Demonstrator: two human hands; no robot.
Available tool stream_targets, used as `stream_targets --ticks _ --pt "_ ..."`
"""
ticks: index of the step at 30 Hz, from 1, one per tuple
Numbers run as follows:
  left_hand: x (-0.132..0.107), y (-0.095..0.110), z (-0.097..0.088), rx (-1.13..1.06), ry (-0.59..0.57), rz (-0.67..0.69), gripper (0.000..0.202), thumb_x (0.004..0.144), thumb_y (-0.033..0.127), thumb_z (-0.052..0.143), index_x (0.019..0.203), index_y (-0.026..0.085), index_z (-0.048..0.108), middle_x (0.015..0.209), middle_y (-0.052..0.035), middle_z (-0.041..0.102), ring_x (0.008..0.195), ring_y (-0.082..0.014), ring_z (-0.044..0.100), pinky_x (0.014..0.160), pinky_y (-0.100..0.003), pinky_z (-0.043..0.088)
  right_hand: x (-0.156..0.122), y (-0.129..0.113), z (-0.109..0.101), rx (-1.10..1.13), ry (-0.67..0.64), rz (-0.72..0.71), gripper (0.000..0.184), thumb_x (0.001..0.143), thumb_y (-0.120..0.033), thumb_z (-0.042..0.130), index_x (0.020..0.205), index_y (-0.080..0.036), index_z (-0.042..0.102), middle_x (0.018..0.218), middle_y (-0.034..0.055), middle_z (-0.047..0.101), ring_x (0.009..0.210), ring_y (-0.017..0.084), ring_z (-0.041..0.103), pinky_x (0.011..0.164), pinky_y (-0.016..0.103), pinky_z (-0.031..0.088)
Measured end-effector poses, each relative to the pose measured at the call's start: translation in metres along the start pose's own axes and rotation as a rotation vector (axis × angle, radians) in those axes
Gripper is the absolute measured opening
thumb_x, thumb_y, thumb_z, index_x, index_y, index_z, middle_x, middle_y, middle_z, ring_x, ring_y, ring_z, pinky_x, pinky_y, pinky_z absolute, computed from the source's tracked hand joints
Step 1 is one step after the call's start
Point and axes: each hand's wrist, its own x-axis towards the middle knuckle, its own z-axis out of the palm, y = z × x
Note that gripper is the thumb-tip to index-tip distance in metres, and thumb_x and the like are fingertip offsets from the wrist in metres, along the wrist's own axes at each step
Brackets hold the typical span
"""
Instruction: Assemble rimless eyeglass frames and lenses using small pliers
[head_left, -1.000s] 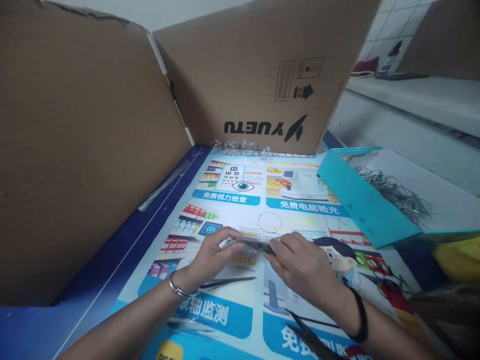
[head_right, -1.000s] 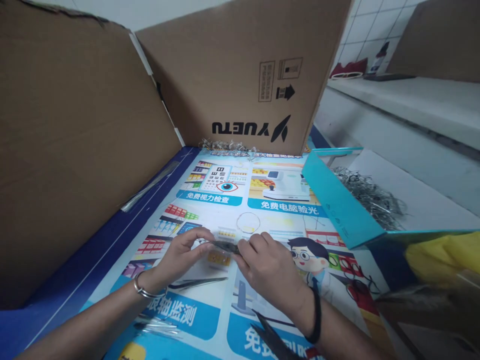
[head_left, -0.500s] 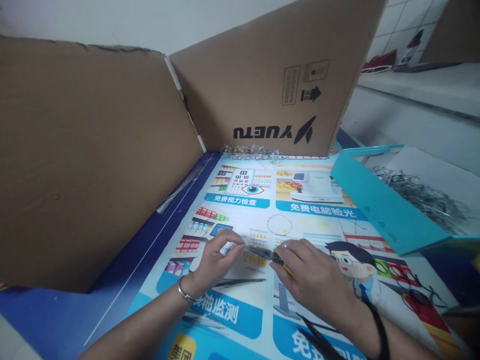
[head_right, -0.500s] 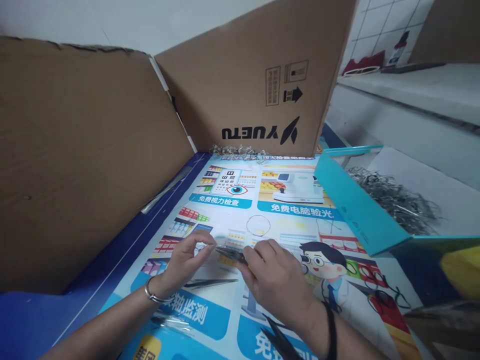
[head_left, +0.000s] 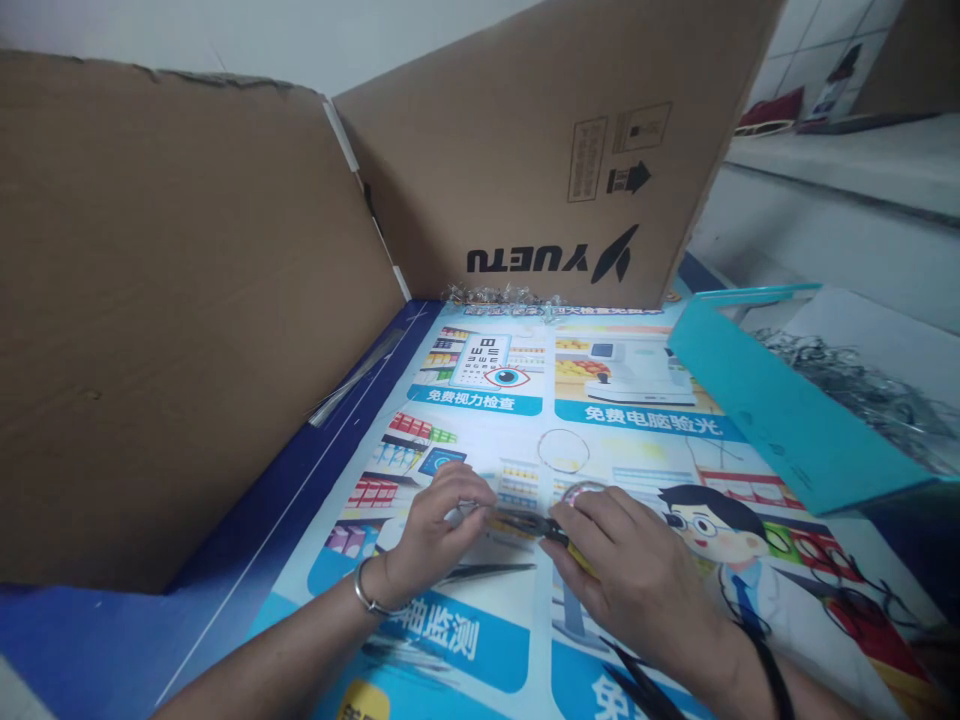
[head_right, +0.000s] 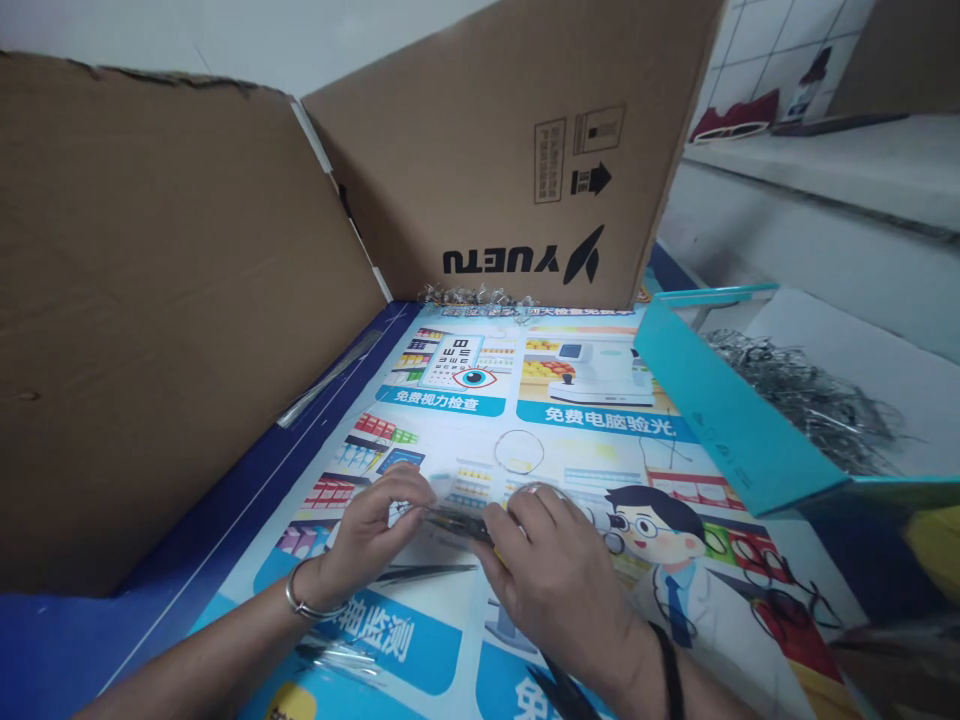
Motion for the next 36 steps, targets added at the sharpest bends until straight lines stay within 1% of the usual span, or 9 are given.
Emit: stream_targets --ticks 4,9,16,19,22,26,28,32,36 --pt "0.001 0.000 0.000 0.001 -0.017 0.019 0.013 0.080 0.009 0.055 0.085 0.019 0.060 0.075 -0.0037 0.065 0.074 -0.0162 0.059 0.078 -0.037 0.045 -0.001 0.001 0.003 -0.010 0.007 0.011 0.016 0.086 -0.027 0.052 0.089 -0.016 0.063 0.077 0.0088 0.060 0.080 0.022 0.055 0.070 0.034 0.043" --pt "0.003 0.002 0.000 0.009 -0.004 0.040 0.014 0.079 0.008 0.057 0.086 0.019 0.061 0.074 -0.0034 0.065 0.074 -0.0162 0.061 0.080 -0.038 0.045 -0.003 0.002 0.006 -0.039 -0.028 0.010 0.018 0.086 -0.029 0.051 0.089 -0.016 0.063 0.077 0.0087 0.060 0.078 0.022 0.054 0.069 0.034 0.042" --pt "0.002 0.001 0.001 -0.018 0.020 -0.017 0.011 0.079 0.010 0.060 0.085 0.019 0.060 0.076 -0.0033 0.067 0.073 -0.0156 0.061 0.082 -0.038 0.045 -0.005 0.005 0.009 -0.089 -0.038 -0.004 0.018 0.087 -0.031 0.051 0.089 -0.016 0.062 0.077 0.0081 0.060 0.078 0.022 0.054 0.068 0.034 0.039" --pt "0.001 -0.002 0.000 -0.025 0.017 0.004 0.012 0.079 0.008 0.060 0.084 0.020 0.059 0.078 -0.0032 0.068 0.076 -0.0156 0.062 0.084 -0.039 0.045 -0.005 0.005 0.009 -0.113 -0.047 -0.006 0.016 0.087 -0.029 0.052 0.090 -0.017 0.061 0.077 0.0075 0.060 0.078 0.022 0.053 0.067 0.034 0.037" --pt "0.001 -0.004 -0.002 -0.004 -0.021 0.042 0.013 0.080 0.008 0.059 0.086 0.020 0.060 0.082 -0.0037 0.069 0.078 -0.0160 0.063 0.086 -0.039 0.045 -0.005 0.006 0.009 -0.145 -0.060 -0.006 0.015 0.086 -0.029 0.054 0.092 -0.017 0.061 0.078 0.0071 0.059 0.078 0.022 0.052 0.066 0.034 0.036" --pt "0.004 -0.005 -0.005 0.075 -0.079 0.106 0.012 0.080 0.013 0.061 0.091 0.020 0.062 0.085 -0.0047 0.068 0.082 -0.0170 0.062 0.082 -0.036 0.045 -0.006 0.007 0.010 -0.199 -0.096 -0.008 0.015 0.086 -0.030 0.053 0.092 -0.018 0.061 0.078 0.0071 0.058 0.076 0.021 0.050 0.064 0.034 0.034" --pt "0.005 -0.005 -0.007 0.168 -0.077 0.147 0.014 0.080 0.015 0.062 0.092 0.020 0.063 0.084 -0.0048 0.066 0.081 -0.0171 0.060 0.077 -0.035 0.045 -0.007 0.008 0.010 -0.265 -0.110 -0.026 0.016 0.086 -0.029 0.053 0.094 -0.018 0.061 0.080 0.0076 0.058 0.075 0.021 0.049 0.063 0.034 0.033" --pt "0.005 -0.006 -0.009 0.343 -0.068 0.223 0.021 0.080 0.013 0.059 0.099 0.021 0.063 0.075 -0.0028 0.060 0.073 -0.0155 0.054 0.070 -0.034 0.042 -0.009 0.009 0.008 -0.412 -0.116 -0.072 0.023 0.083 -0.026 0.056 0.103 -0.016 0.059 0.086 0.0087 0.059 0.076 0.023 0.048 0.063 0.036 0.032" --pt "0.001 -0.006 -0.009 0.394 -0.121 0.235 0.029 0.080 0.009 0.056 0.105 0.023 0.061 0.076 -0.0018 0.061 0.073 -0.0151 0.053 0.070 -0.033 0.040 -0.008 0.008 0.007 -0.445 -0.140 -0.082 0.022 0.080 -0.023 0.058 0.102 -0.016 0.060 0.083 0.0073 0.058 0.075 0.023 0.047 0.064 0.036 0.031"
